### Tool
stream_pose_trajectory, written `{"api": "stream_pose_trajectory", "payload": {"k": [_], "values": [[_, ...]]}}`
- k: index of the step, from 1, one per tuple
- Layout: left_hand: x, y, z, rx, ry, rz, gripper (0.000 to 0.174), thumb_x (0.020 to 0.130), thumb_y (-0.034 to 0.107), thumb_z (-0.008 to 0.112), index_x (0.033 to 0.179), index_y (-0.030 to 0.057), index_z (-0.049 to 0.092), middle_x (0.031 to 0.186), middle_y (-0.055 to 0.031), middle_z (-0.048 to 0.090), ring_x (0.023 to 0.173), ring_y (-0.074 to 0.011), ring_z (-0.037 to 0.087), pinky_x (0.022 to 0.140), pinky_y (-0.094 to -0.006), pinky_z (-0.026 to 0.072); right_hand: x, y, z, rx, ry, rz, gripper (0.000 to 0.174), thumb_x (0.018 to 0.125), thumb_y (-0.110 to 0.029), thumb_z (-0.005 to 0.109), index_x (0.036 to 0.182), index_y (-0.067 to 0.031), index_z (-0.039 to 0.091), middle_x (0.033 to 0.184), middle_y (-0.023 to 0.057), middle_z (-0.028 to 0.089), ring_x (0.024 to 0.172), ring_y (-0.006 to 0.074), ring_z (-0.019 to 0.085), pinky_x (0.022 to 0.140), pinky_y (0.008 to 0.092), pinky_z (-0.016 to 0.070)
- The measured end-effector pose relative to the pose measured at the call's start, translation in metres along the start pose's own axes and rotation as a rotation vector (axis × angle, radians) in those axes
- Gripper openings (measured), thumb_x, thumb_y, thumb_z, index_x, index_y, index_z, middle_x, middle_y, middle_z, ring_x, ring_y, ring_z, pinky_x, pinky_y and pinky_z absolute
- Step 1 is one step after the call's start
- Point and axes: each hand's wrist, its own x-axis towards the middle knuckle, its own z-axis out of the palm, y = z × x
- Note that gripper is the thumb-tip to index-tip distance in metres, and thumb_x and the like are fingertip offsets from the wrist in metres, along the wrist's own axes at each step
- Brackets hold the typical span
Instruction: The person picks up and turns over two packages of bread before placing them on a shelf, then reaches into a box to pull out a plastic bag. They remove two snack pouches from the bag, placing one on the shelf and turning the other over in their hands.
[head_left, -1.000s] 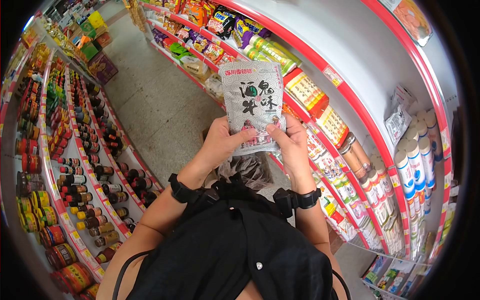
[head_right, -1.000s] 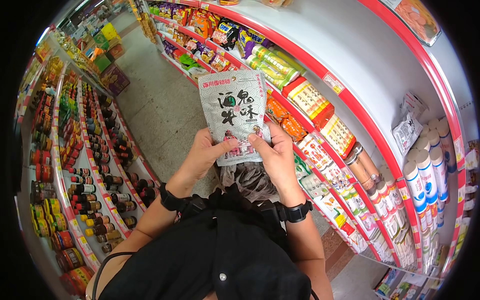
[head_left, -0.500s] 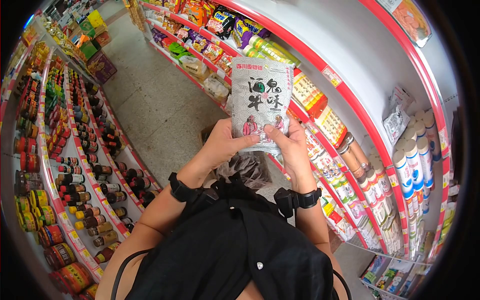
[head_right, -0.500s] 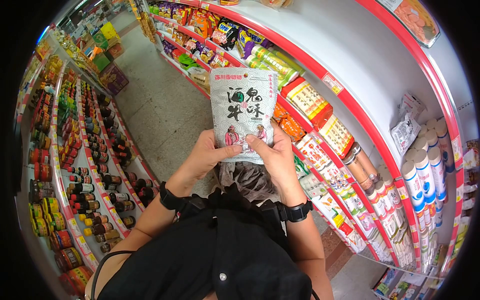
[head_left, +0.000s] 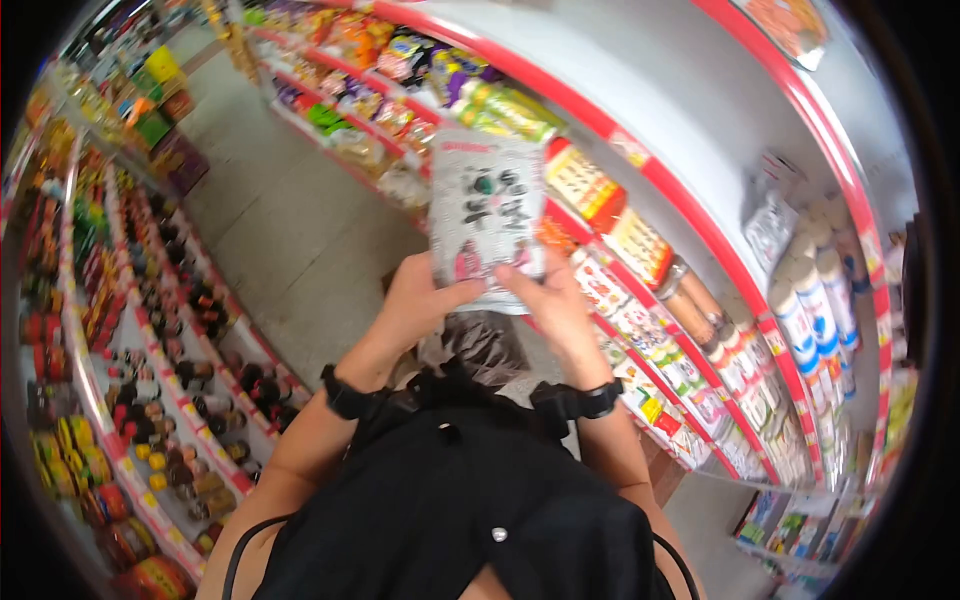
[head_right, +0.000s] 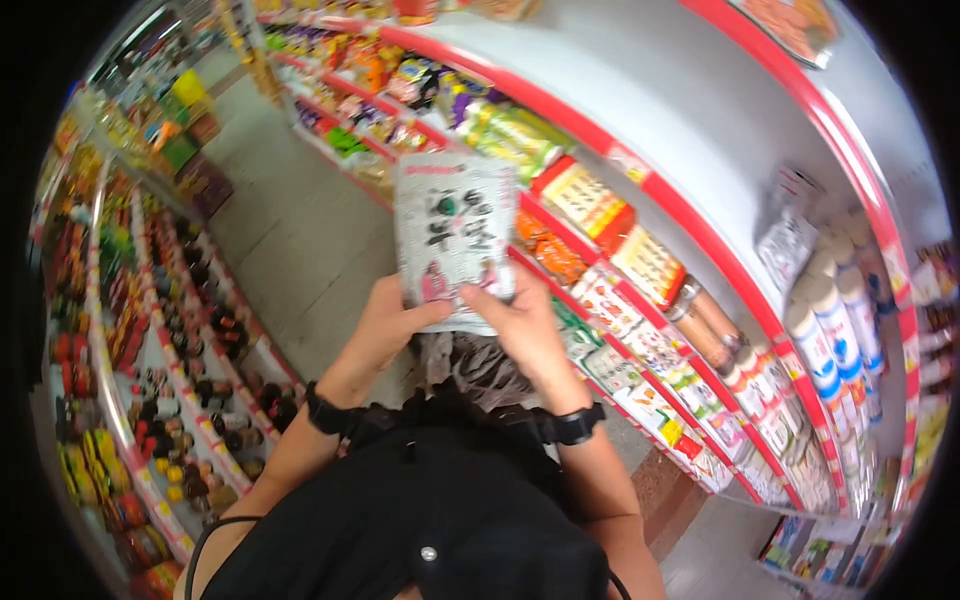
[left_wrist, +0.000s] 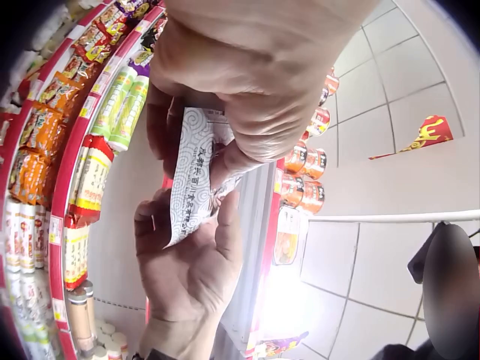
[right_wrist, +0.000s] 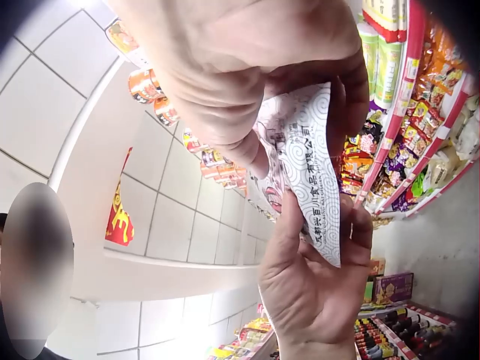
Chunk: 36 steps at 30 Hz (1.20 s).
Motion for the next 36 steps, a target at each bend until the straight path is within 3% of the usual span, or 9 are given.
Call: {"api": "stream_pose_trajectory", "payload": {"k": [3, 4, 9, 15, 18, 21, 26, 31, 36], "values": [[0.002, -0.004, -0.002, 0.105, 0.017, -0.022, 0.030, 0.079, 0.008, 0.066, 0.105, -0.0042, 0.060, 0.097, -0.0052, 0.064, 0.086, -0.0105, 0.058, 0.077, -0.0269, 0.0476, 0.000, 0.013, -0.009, -0.184, 0.053, -0.119, 0.030, 0.083, -0.003, 0.061, 0.111, 0.0000, 0.053, 0.099, 0.0038, 0.061, 0.091, 0.0094, 0.055, 0.080, 0.0260, 0.0455], [0.003, 0.000, 0.002, 0.133, 0.004, -0.030, 0.027, 0.079, 0.008, 0.066, 0.104, -0.0035, 0.061, 0.096, -0.0043, 0.065, 0.085, -0.0102, 0.058, 0.076, -0.0268, 0.0476, -0.001, 0.017, -0.011, -0.002, 0.044, -0.027, 0.030, 0.083, -0.003, 0.061, 0.112, 0.0007, 0.052, 0.098, 0.0040, 0.060, 0.090, 0.0092, 0.054, 0.079, 0.0261, 0.0455], [0.009, -0.009, -0.003, 0.134, -0.083, -0.017, 0.049, 0.084, 0.010, 0.061, 0.127, 0.0003, 0.042, 0.119, -0.0118, 0.053, 0.100, -0.0166, 0.055, 0.083, -0.0284, 0.0463, -0.005, 0.002, -0.064, -0.087, 0.264, -0.056, 0.024, 0.084, 0.000, 0.059, 0.108, -0.0021, 0.055, 0.099, 0.0040, 0.063, 0.088, 0.0096, 0.058, 0.078, 0.0257, 0.0471], [0.004, -0.011, -0.023, 0.192, 0.109, -0.116, 0.020, 0.091, 0.012, 0.051, 0.105, 0.0006, 0.059, 0.088, -0.0073, 0.065, 0.080, -0.0134, 0.061, 0.075, -0.0259, 0.0479, -0.027, -0.067, -0.224, -0.350, 0.885, -0.288, 0.023, 0.080, -0.003, 0.066, 0.100, -0.0031, 0.054, 0.080, 0.0046, 0.062, 0.072, 0.0106, 0.058, 0.062, 0.0253, 0.0470], [-0.001, -0.015, -0.024, 0.181, 0.098, -0.151, 0.020, 0.091, 0.012, 0.051, 0.105, 0.0006, 0.058, 0.089, -0.0081, 0.065, 0.080, -0.0134, 0.061, 0.074, -0.0260, 0.0480, -0.043, -0.092, -0.299, -0.497, 1.084, -0.461, 0.022, 0.080, -0.008, 0.067, 0.097, -0.0003, 0.056, 0.086, 0.0045, 0.062, 0.073, 0.0088, 0.054, 0.064, 0.0235, 0.0433], [-0.002, -0.021, -0.024, 0.197, 0.079, -0.167, 0.019, 0.091, 0.012, 0.050, 0.105, 0.0012, 0.058, 0.088, -0.0072, 0.065, 0.080, -0.0138, 0.061, 0.074, -0.0270, 0.0481, -0.050, -0.092, -0.393, -0.758, 1.255, -0.368, 0.037, 0.075, -0.012, 0.069, 0.103, 0.0051, 0.053, 0.085, 0.0071, 0.060, 0.072, 0.0146, 0.054, 0.066, 0.0282, 0.0441], [-0.002, -0.022, -0.017, 0.238, 0.080, -0.202, 0.018, 0.091, 0.012, 0.050, 0.104, 0.0021, 0.059, 0.088, -0.0068, 0.065, 0.080, -0.0146, 0.062, 0.074, -0.0278, 0.0482, -0.048, -0.096, -0.412, -0.786, 1.355, -0.363, 0.046, 0.075, -0.015, 0.069, 0.112, 0.0048, 0.052, 0.086, 0.0142, 0.061, 0.081, 0.0226, 0.058, 0.075, 0.0332, 0.0445], [-0.003, -0.024, -0.010, 0.227, 0.057, -0.225, 0.018, 0.091, 0.012, 0.051, 0.104, 0.0018, 0.059, 0.088, -0.0071, 0.065, 0.080, -0.0150, 0.062, 0.074, -0.0280, 0.0482, -0.044, -0.093, -0.404, -1.026, 1.399, -0.048, 0.046, 0.076, -0.016, 0.067, 0.112, 0.0056, 0.050, 0.089, 0.0221, 0.062, 0.088, 0.0342, 0.060, 0.077, 0.0394, 0.0456], [-0.007, -0.024, -0.008, 0.236, 0.059, -0.228, 0.019, 0.091, 0.013, 0.052, 0.104, 0.0015, 0.059, 0.087, -0.0074, 0.065, 0.080, -0.0153, 0.062, 0.073, -0.0285, 0.0482, -0.043, -0.084, -0.406, -1.303, 1.418, -0.112, 0.053, 0.074, -0.016, 0.069, 0.116, 0.0054, 0.045, 0.100, 0.0236, 0.057, 0.095, 0.0383, 0.056, 0.083, 0.0423, 0.0440]]}}
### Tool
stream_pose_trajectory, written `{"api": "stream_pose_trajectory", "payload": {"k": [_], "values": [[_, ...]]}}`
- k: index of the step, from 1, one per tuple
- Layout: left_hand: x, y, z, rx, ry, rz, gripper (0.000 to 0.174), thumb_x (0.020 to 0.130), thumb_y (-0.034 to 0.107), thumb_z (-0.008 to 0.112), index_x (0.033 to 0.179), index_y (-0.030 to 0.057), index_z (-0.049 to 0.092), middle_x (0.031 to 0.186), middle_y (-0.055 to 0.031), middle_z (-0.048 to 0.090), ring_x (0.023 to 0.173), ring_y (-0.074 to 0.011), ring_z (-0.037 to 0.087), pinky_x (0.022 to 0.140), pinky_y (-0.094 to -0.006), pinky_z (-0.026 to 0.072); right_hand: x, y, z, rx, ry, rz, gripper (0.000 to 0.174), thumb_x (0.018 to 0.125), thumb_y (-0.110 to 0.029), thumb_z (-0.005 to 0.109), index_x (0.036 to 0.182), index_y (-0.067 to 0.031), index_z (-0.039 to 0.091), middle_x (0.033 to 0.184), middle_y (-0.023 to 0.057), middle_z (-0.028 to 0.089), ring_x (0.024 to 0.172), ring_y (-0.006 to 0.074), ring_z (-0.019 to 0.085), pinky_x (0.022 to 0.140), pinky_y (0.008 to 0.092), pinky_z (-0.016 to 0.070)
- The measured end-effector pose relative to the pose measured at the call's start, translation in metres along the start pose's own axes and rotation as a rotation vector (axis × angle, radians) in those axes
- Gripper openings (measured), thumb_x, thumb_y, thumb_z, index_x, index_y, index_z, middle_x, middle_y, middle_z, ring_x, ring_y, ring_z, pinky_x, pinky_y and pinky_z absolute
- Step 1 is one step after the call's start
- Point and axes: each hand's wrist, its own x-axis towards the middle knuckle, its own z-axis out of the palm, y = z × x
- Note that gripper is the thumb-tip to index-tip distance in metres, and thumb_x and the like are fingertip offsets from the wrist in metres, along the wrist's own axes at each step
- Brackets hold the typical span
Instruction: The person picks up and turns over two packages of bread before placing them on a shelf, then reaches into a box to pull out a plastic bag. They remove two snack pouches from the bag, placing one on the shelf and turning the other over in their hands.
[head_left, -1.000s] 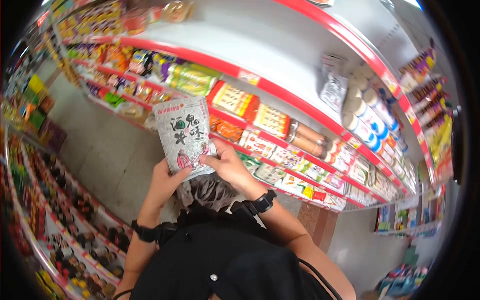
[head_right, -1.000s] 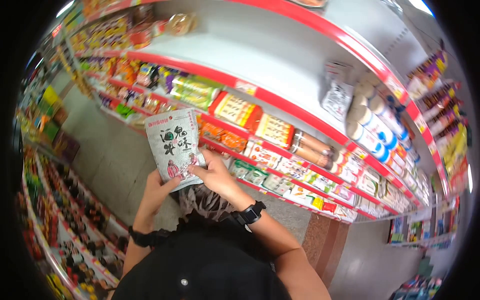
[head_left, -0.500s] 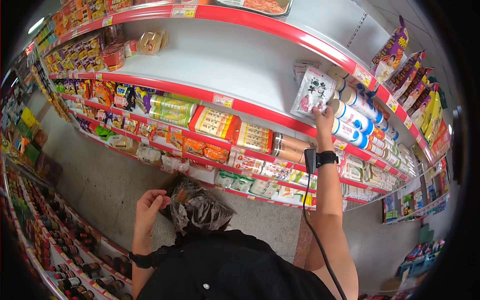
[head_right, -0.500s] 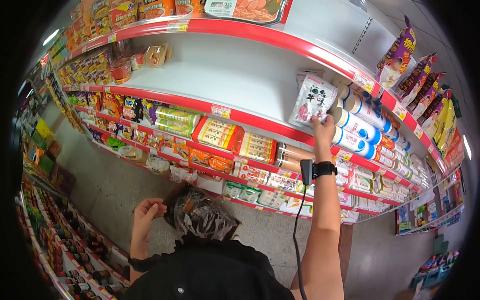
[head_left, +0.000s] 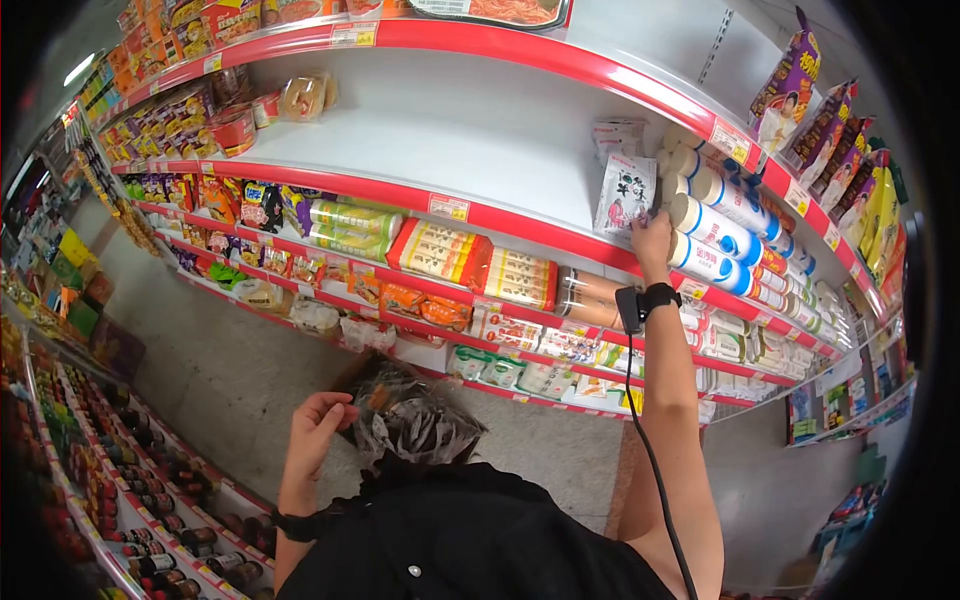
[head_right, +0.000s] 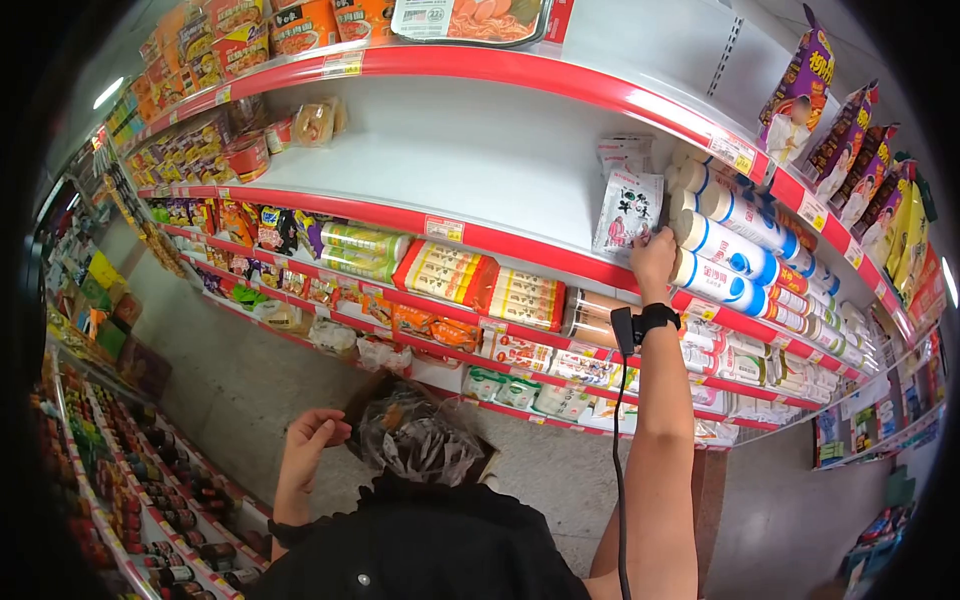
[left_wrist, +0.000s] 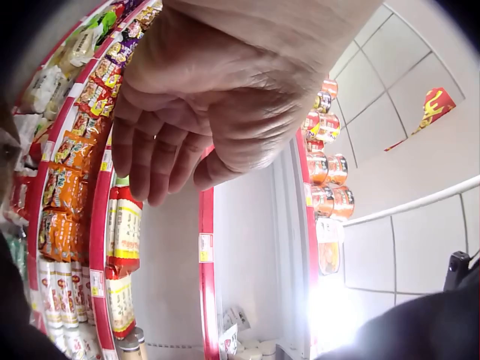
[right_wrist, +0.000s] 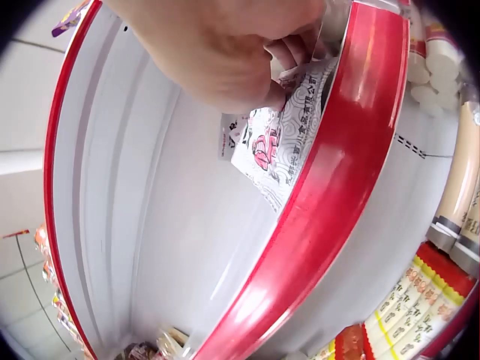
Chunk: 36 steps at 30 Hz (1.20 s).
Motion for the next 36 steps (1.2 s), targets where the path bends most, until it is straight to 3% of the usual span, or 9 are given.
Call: {"api": "stream_pose_trajectory", "payload": {"k": [6, 9, 14, 18, 22, 23, 24, 32, 36], "values": [[-0.005, -0.004, -0.005, -0.013, 0.024, -0.014, 0.019, 0.090, 0.013, 0.052, 0.103, 0.0008, 0.059, 0.087, -0.0079, 0.065, 0.080, -0.0158, 0.061, 0.073, -0.0288, 0.0481, -0.035, -0.047, -0.034, -0.281, 0.107, -0.229, 0.057, 0.071, -0.008, 0.066, 0.123, -0.0018, 0.045, 0.119, 0.0201, 0.045, 0.107, 0.0377, 0.046, 0.086, 0.0460, 0.0420], [-0.005, -0.009, -0.008, -0.015, 0.019, -0.016, 0.020, 0.090, 0.013, 0.052, 0.104, 0.0004, 0.059, 0.087, -0.0078, 0.065, 0.080, -0.0158, 0.061, 0.073, -0.0289, 0.0480, -0.047, -0.060, -0.034, -0.253, 0.057, -0.445, 0.036, 0.075, -0.015, 0.065, 0.110, -0.0125, 0.059, 0.117, 0.0155, 0.047, 0.108, 0.0350, 0.045, 0.085, 0.0466, 0.0419], [-0.005, -0.011, -0.011, 0.010, 0.029, -0.017, 0.023, 0.091, 0.015, 0.052, 0.106, -0.0005, 0.058, 0.088, -0.0077, 0.065, 0.081, -0.0154, 0.061, 0.074, -0.0288, 0.0480, -0.059, -0.059, -0.025, -0.278, -0.143, -0.414, 0.033, 0.077, -0.024, 0.066, 0.105, -0.0086, 0.062, 0.115, 0.0166, 0.049, 0.106, 0.0356, 0.047, 0.086, 0.0464, 0.0416], [-0.004, -0.024, -0.021, 0.000, 0.012, 0.041, 0.024, 0.092, 0.015, 0.051, 0.108, -0.0008, 0.058, 0.090, -0.0078, 0.065, 0.084, -0.0143, 0.061, 0.077, -0.0285, 0.0481, -0.079, -0.093, -0.042, -0.099, 0.029, -0.668, 0.029, 0.077, -0.019, 0.065, 0.102, -0.0035, 0.062, 0.110, 0.0171, 0.053, 0.103, 0.0357, 0.049, 0.087, 0.0444, 0.0407], [-0.012, -0.022, -0.025, -0.018, 0.080, -0.005, 0.024, 0.092, 0.015, 0.052, 0.108, -0.0007, 0.058, 0.092, -0.0081, 0.065, 0.085, -0.0147, 0.061, 0.079, -0.0284, 0.0480, -0.151, -0.138, -0.045, 0.257, -0.389, -0.628, 0.016, 0.083, -0.011, 0.059, 0.094, 0.0013, 0.061, 0.088, 0.0163, 0.060, 0.083, 0.0299, 0.057, 0.077, 0.0372, 0.0450], [-0.014, -0.027, -0.027, -0.015, 0.103, -0.053, 0.024, 0.092, 0.015, 0.052, 0.108, -0.0007, 0.058, 0.092, -0.0081, 0.065, 0.085, -0.0147, 0.061, 0.079, -0.0284, 0.0480, -0.173, -0.143, -0.038, 0.365, -0.616, -0.440, 0.014, 0.084, -0.010, 0.057, 0.092, 0.0027, 0.060, 0.080, 0.0151, 0.062, 0.071, 0.0254, 0.060, 0.066, 0.0335, 0.0473], [-0.015, -0.030, -0.030, -0.044, 0.109, -0.078, 0.024, 0.092, 0.015, 0.052, 0.108, -0.0006, 0.058, 0.093, -0.0079, 0.065, 0.085, -0.0147, 0.061, 0.079, -0.0284, 0.0478, -0.195, -0.138, -0.022, 0.441, -0.676, -0.492, 0.013, 0.085, -0.009, 0.057, 0.091, 0.0025, 0.060, 0.079, 0.0152, 0.063, 0.067, 0.0221, 0.062, 0.061, 0.0319, 0.0477], [-0.035, -0.048, -0.044, -0.092, 0.175, -0.206, 0.024, 0.092, 0.017, 0.051, 0.107, 0.0002, 0.058, 0.092, -0.0074, 0.065, 0.086, -0.0142, 0.061, 0.080, -0.0284, 0.0471, -0.360, -0.144, 0.072, 0.375, -1.596, -0.514, 0.019, 0.079, -0.020, 0.060, 0.087, -0.0035, 0.061, 0.083, 0.0168, 0.065, 0.079, 0.0312, 0.063, 0.069, 0.0392, 0.0490], [-0.047, -0.060, -0.057, -0.070, 0.242, -0.290, 0.024, 0.092, 0.018, 0.052, 0.107, 0.0002, 0.057, 0.092, -0.0077, 0.065, 0.086, -0.0143, 0.061, 0.079, -0.0278, 0.0468, -0.419, -0.135, 0.134, 0.305, -1.809, -0.646, 0.022, 0.077, -0.022, 0.061, 0.089, -0.0037, 0.062, 0.085, 0.0166, 0.065, 0.084, 0.0324, 0.062, 0.072, 0.0404, 0.0484]]}}
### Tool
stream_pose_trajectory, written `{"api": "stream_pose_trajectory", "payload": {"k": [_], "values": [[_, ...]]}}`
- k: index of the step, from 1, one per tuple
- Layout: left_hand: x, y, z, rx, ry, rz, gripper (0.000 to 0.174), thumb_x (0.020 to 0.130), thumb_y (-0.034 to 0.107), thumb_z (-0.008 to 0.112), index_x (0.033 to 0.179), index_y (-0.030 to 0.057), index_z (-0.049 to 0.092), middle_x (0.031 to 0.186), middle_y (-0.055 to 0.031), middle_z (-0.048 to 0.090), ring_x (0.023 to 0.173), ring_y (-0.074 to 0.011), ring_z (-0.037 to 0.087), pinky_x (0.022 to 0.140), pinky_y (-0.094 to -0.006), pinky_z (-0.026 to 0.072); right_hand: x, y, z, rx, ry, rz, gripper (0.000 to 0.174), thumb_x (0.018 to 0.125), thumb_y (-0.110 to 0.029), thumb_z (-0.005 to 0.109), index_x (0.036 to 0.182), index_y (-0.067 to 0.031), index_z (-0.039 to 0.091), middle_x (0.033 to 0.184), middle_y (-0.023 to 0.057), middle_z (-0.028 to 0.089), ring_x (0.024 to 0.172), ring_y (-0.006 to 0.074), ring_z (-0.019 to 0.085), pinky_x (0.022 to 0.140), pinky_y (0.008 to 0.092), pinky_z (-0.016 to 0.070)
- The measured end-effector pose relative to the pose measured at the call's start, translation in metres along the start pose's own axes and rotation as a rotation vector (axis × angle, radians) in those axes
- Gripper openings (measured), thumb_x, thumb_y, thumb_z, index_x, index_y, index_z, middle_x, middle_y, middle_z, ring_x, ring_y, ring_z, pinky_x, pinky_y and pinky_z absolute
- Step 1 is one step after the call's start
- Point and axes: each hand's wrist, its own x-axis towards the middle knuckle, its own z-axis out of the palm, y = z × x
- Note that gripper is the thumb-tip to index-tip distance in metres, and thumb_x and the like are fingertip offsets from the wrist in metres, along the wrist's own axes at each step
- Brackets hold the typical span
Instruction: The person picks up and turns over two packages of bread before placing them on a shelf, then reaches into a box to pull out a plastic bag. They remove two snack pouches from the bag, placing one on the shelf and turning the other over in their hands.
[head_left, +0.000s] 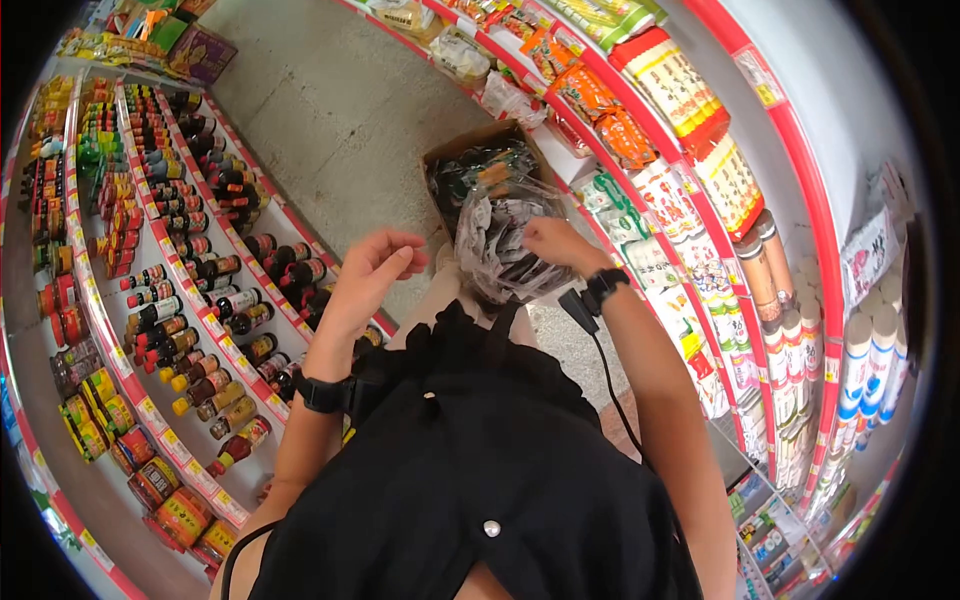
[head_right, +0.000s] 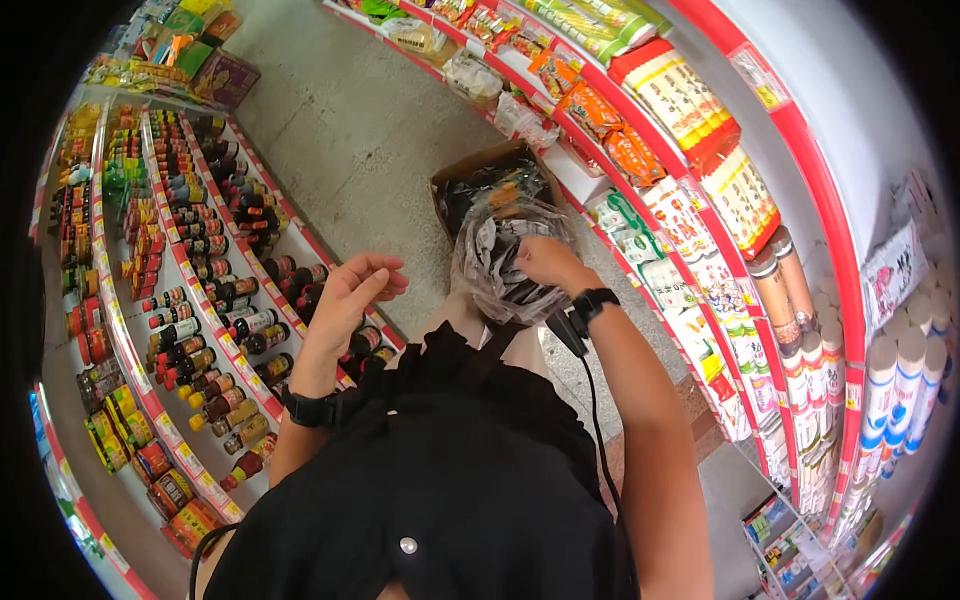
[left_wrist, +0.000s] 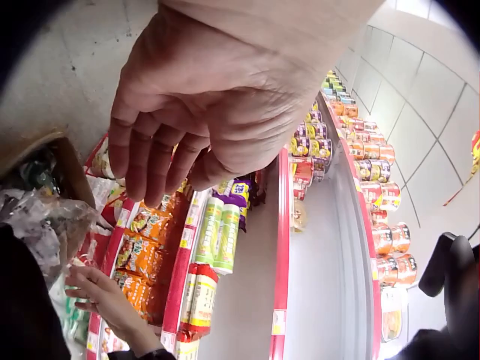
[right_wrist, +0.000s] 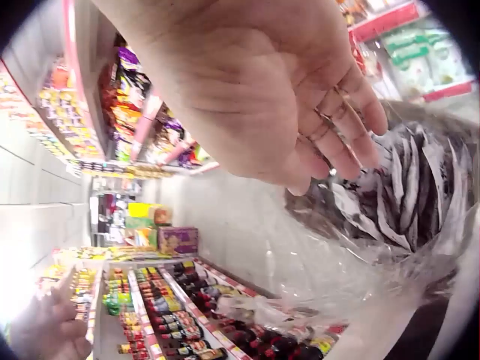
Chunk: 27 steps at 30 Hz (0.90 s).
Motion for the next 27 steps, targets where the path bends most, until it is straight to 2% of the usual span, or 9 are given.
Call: {"api": "stream_pose_trajectory", "payload": {"k": [3, 5, 6, 8, 9, 16, 18, 21, 27], "values": [[-0.009, -0.011, -0.017, 0.010, 0.060, -0.059, 0.025, 0.092, 0.019, 0.052, 0.107, -0.0002, 0.057, 0.092, -0.0078, 0.065, 0.086, -0.0142, 0.061, 0.079, -0.0277, 0.0467, 0.045, 0.023, 0.036, -0.042, -0.160, 0.094, 0.022, 0.076, -0.021, 0.061, 0.088, -0.0034, 0.063, 0.084, 0.0169, 0.065, 0.083, 0.0325, 0.062, 0.073, 0.0388, 0.0484], [-0.013, -0.021, -0.029, -0.005, 0.094, -0.092, 0.025, 0.092, 0.019, 0.052, 0.107, -0.0006, 0.057, 0.093, -0.0079, 0.065, 0.087, -0.0141, 0.061, 0.079, -0.0270, 0.0467, 0.075, 0.046, 0.064, 0.051, -0.235, 0.143, 0.031, 0.078, -0.021, 0.062, 0.104, -0.0045, 0.061, 0.097, 0.0171, 0.064, 0.091, 0.0309, 0.061, 0.077, 0.0397, 0.0485], [-0.016, -0.024, -0.034, -0.009, 0.107, -0.097, 0.025, 0.092, 0.019, 0.052, 0.107, -0.0006, 0.057, 0.093, -0.0079, 0.065, 0.087, -0.0141, 0.061, 0.079, -0.0270, 0.0467, 0.084, 0.044, 0.071, 0.050, -0.247, 0.136, 0.031, 0.078, -0.021, 0.062, 0.104, -0.0045, 0.061, 0.097, 0.0171, 0.064, 0.091, 0.0309, 0.061, 0.077, 0.0397, 0.0485], [-0.022, -0.026, -0.045, 0.022, 0.176, -0.196, 0.024, 0.092, 0.017, 0.051, 0.107, -0.0005, 0.057, 0.094, -0.0078, 0.064, 0.088, -0.0140, 0.060, 0.078, -0.0260, 0.0469, 0.098, 0.040, 0.089, 0.505, -0.245, 0.559, 0.046, 0.080, -0.023, 0.062, 0.122, -0.0064, 0.051, 0.116, 0.0153, 0.056, 0.102, 0.0299, 0.057, 0.082, 0.0432, 0.0481], [-0.023, -0.035, -0.051, -0.007, 0.196, -0.192, 0.023, 0.092, 0.015, 0.050, 0.108, -0.0006, 0.056, 0.095, -0.0075, 0.064, 0.088, -0.0137, 0.060, 0.078, -0.0254, 0.0471, 0.108, 0.041, 0.093, 0.545, -0.302, 0.588, 0.058, 0.082, -0.024, 0.062, 0.133, -0.0088, 0.040, 0.130, 0.0126, 0.046, 0.111, 0.0303, 0.052, 0.083, 0.0465, 0.0480], [-0.017, -0.042, -0.064, -0.045, 0.187, -0.251, 0.023, 0.093, 0.015, 0.049, 0.108, -0.0003, 0.056, 0.094, -0.0068, 0.063, 0.088, -0.0129, 0.060, 0.080, -0.0258, 0.0467, 0.137, 0.065, 0.142, 0.606, -0.215, 0.709, 0.064, 0.080, -0.023, 0.065, 0.135, -0.0049, 0.038, 0.130, 0.0145, 0.046, 0.102, 0.0279, 0.055, 0.071, 0.0371, 0.0501], [-0.011, -0.033, -0.061, -0.055, 0.173, -0.231, 0.023, 0.093, 0.015, 0.050, 0.108, -0.0003, 0.056, 0.093, -0.0066, 0.063, 0.087, -0.0129, 0.060, 0.080, -0.0257, 0.0464, 0.128, 0.064, 0.138, 0.654, -0.173, 0.696, 0.056, 0.079, -0.021, 0.066, 0.128, -0.0023, 0.046, 0.122, 0.0120, 0.051, 0.095, 0.0246, 0.056, 0.069, 0.0363, 0.0494], [-0.006, -0.025, -0.059, -0.062, 0.142, -0.186, 0.023, 0.092, 0.014, 0.049, 0.109, -0.0017, 0.055, 0.093, -0.0075, 0.063, 0.088, -0.0133, 0.059, 0.081, -0.0262, 0.0464, 0.096, 0.045, 0.103, 0.969, -0.156, 0.558, 0.032, 0.079, -0.020, 0.066, 0.106, -0.0050, 0.059, 0.097, 0.0042, 0.060, 0.091, 0.0160, 0.056, 0.070, 0.0307, 0.0479], [0.005, -0.021, -0.050, -0.059, 0.052, -0.065, 0.024, 0.092, 0.014, 0.050, 0.109, -0.0020, 0.056, 0.092, -0.0072, 0.063, 0.088, -0.0124, 0.059, 0.080, -0.0260, 0.0458, 0.024, 0.007, 0.014, 0.979, -0.041, 0.331, 0.028, 0.087, -0.018, 0.057, 0.108, -0.0009, 0.058, 0.101, 0.0061, 0.061, 0.095, 0.0167, 0.059, 0.076, 0.0307, 0.0488]]}}
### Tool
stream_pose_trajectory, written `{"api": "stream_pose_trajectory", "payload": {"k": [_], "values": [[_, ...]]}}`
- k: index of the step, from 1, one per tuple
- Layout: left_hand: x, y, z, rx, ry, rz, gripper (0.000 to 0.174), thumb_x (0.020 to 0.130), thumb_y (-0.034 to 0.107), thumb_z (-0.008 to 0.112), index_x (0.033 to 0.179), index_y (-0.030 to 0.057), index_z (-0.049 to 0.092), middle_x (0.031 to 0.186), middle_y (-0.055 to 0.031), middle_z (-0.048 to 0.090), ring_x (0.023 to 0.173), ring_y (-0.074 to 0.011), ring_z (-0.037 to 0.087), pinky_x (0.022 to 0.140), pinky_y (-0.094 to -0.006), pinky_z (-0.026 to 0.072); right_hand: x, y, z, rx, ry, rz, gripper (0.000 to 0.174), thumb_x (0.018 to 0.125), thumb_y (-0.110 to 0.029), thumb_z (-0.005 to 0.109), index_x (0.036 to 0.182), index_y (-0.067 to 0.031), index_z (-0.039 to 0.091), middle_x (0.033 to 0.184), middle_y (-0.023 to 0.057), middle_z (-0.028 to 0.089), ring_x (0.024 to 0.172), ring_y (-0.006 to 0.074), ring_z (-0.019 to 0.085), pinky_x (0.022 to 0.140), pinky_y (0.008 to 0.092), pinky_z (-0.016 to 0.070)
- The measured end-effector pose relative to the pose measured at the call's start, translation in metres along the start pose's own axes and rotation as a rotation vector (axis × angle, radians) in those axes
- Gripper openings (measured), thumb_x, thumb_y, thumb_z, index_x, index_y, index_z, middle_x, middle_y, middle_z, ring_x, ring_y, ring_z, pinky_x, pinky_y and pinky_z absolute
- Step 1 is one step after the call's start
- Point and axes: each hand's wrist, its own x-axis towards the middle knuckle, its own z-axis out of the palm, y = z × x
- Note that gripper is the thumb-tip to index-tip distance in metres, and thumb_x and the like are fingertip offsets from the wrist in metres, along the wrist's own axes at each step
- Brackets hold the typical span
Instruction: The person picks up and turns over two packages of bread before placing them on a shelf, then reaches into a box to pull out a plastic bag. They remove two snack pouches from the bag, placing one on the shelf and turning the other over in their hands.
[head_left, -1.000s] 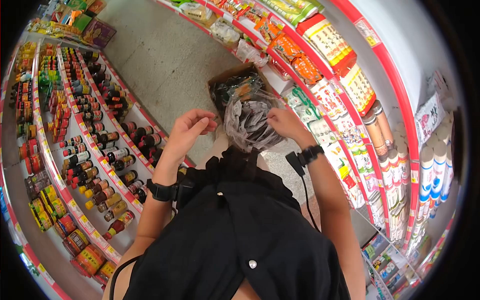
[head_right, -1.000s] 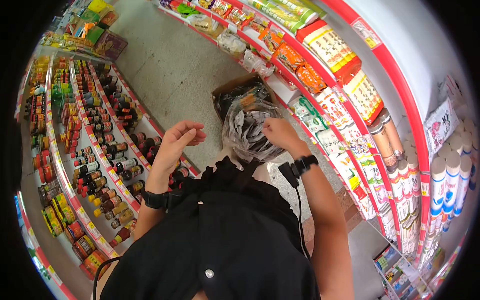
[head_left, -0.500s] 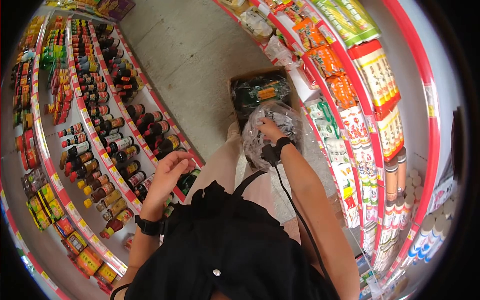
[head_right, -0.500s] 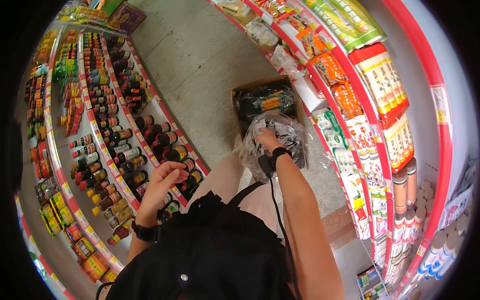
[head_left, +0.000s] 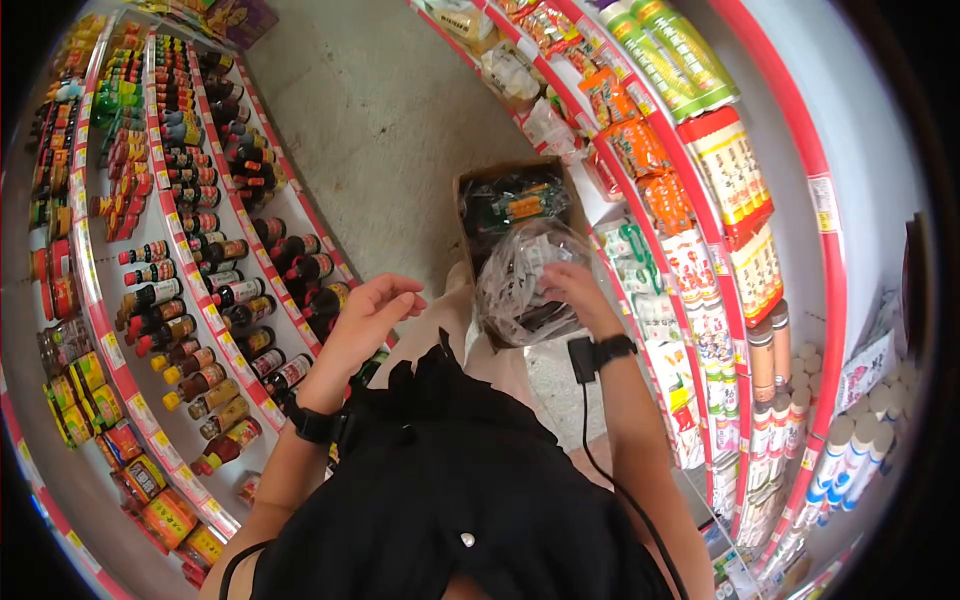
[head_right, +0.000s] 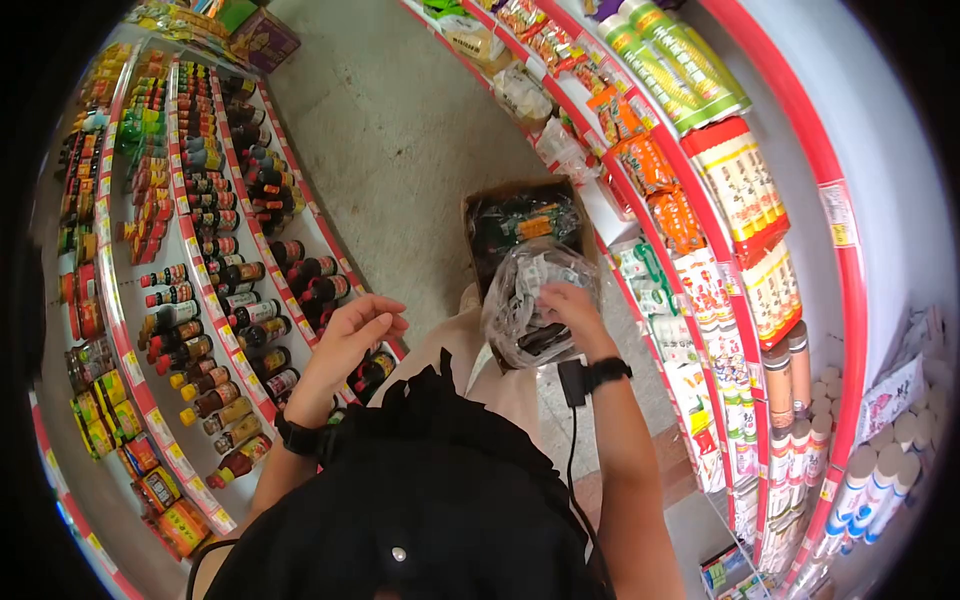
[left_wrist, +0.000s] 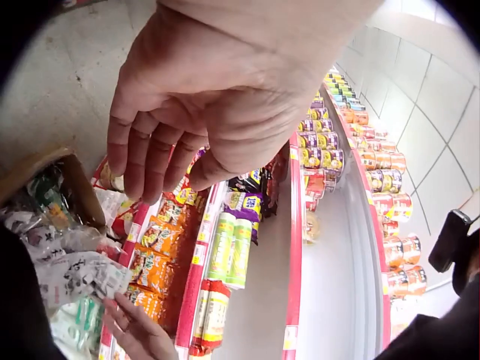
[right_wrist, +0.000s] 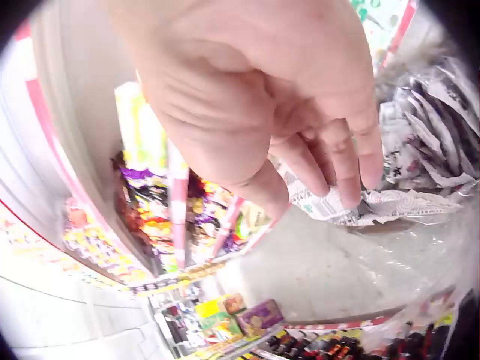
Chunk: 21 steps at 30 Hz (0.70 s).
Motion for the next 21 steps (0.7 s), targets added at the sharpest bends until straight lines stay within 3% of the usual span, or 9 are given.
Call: {"api": "stream_pose_trajectory", "payload": {"k": [4, 7, 10, 11, 13, 16, 19, 20, 21], "values": [[0.012, 0.011, 0.021, 0.018, -0.107, 0.093, 0.023, 0.093, 0.015, 0.050, 0.107, -0.0008, 0.057, 0.092, -0.0061, 0.063, 0.087, -0.0116, 0.058, 0.079, -0.0253, 0.0456, -0.108, -0.073, 0.002, 0.072, 0.064, -0.148, 0.029, 0.090, -0.017, 0.053, 0.111, 0.0027, 0.056, 0.108, 0.0089, 0.060, 0.101, 0.0199, 0.059, 0.079, 0.0322, 0.0489], [0.027, 0.019, 0.044, 0.023, -0.192, 0.152, 0.024, 0.093, 0.017, 0.050, 0.108, -0.0014, 0.056, 0.094, -0.0066, 0.062, 0.087, -0.0120, 0.058, 0.081, -0.0264, 0.0462, -0.158, -0.106, 0.005, 0.279, -0.047, -0.468, 0.038, 0.091, -0.020, 0.053, 0.118, 0.0056, 0.049, 0.114, 0.0140, 0.057, 0.104, 0.0272, 0.058, 0.086, 0.0368, 0.0472], [0.040, 0.036, 0.074, 0.025, -0.298, 0.174, 0.036, 0.094, 0.023, 0.051, 0.119, -0.0018, 0.047, 0.100, -0.0073, 0.061, 0.091, -0.0128, 0.058, 0.082, -0.0283, 0.0463, -0.192, -0.134, 0.021, 0.334, -0.129, -0.713, 0.050, 0.088, -0.027, 0.057, 0.120, 0.0098, 0.046, 0.116, 0.0171, 0.056, 0.107, 0.0323, 0.056, 0.088, 0.0404, 0.0466], [0.041, 0.045, 0.084, 0.019, -0.277, 0.198, 0.043, 0.090, 0.022, 0.057, 0.122, -0.0039, 0.045, 0.102, -0.0097, 0.061, 0.090, -0.0132, 0.058, 0.077, -0.0265, 0.0470, -0.197, -0.141, 0.025, 0.336, -0.196, -0.803, 0.047, 0.090, -0.026, 0.054, 0.121, 0.0071, 0.047, 0.116, 0.0183, 0.056, 0.105, 0.0332, 0.056, 0.084, 0.0413, 0.0487], [0.016, 0.089, 0.103, -0.361, -0.410, 0.149, 0.040, 0.090, 0.017, 0.058, 0.123, -0.0009, 0.046, 0.107, -0.0086, 0.061, 0.094, -0.0131, 0.058, 0.079, -0.0276, 0.0475, -0.204, -0.151, 0.030, 0.358, -0.252, -0.863, 0.048, 0.089, -0.028, 0.055, 0.121, 0.0076, 0.047, 0.113, 0.0197, 0.057, 0.104, 0.0335, 0.057, 0.084, 0.0419, 0.0485], [0.021, 0.101, 0.117, -0.640, -0.473, 0.240, 0.035, 0.089, 0.012, 0.057, 0.121, 0.0018, 0.048, 0.108, -0.0065, 0.061, 0.095, -0.0127, 0.059, 0.082, -0.0287, 0.0476, -0.213, -0.166, 0.041, 0.309, -0.208, -0.895, 0.046, 0.089, -0.030, 0.055, 0.115, 0.0075, 0.049, 0.106, 0.0187, 0.058, 0.099, 0.0323, 0.059, 0.081, 0.0401, 0.0498], [0.022, 0.112, 0.122, -0.608, -0.426, 0.415, 0.035, 0.087, 0.008, 0.059, 0.120, 0.0022, 0.049, 0.111, -0.0069, 0.061, 0.098, -0.0148, 0.060, 0.087, -0.0331, 0.0482, -0.211, -0.178, 0.045, 0.348, -0.140, -0.890, 0.039, 0.092, -0.029, 0.052, 0.111, 0.0044, 0.048, 0.102, 0.0153, 0.059, 0.096, 0.0294, 0.060, 0.076, 0.0354, 0.0501], [0.022, 0.113, 0.123, -0.549, -0.400, 0.462, 0.036, 0.086, 0.006, 0.059, 0.120, 0.0015, 0.049, 0.111, -0.0069, 0.061, 0.098, -0.0147, 0.060, 0.085, -0.0320, 0.0489, -0.214, -0.181, 0.054, 0.378, -0.013, -0.884, 0.034, 0.093, -0.029, 0.051, 0.111, -0.0011, 0.045, 0.093, 0.0125, 0.059, 0.089, 0.0245, 0.062, 0.068, 0.0303, 0.0500], [0.021, 0.115, 0.126, -0.501, -0.356, 0.508, 0.037, 0.086, 0.004, 0.059, 0.121, 0.0010, 0.048, 0.110, -0.0065, 0.060, 0.098, -0.0145, 0.059, 0.085, -0.0311, 0.0489, -0.213, -0.183, 0.057, 0.375, -0.044, -0.916, 0.034, 0.093, -0.029, 0.051, 0.111, -0.0011, 0.045, 0.093, 0.0125, 0.059, 0.089, 0.0245, 0.062, 0.068, 0.0303, 0.0500]]}}
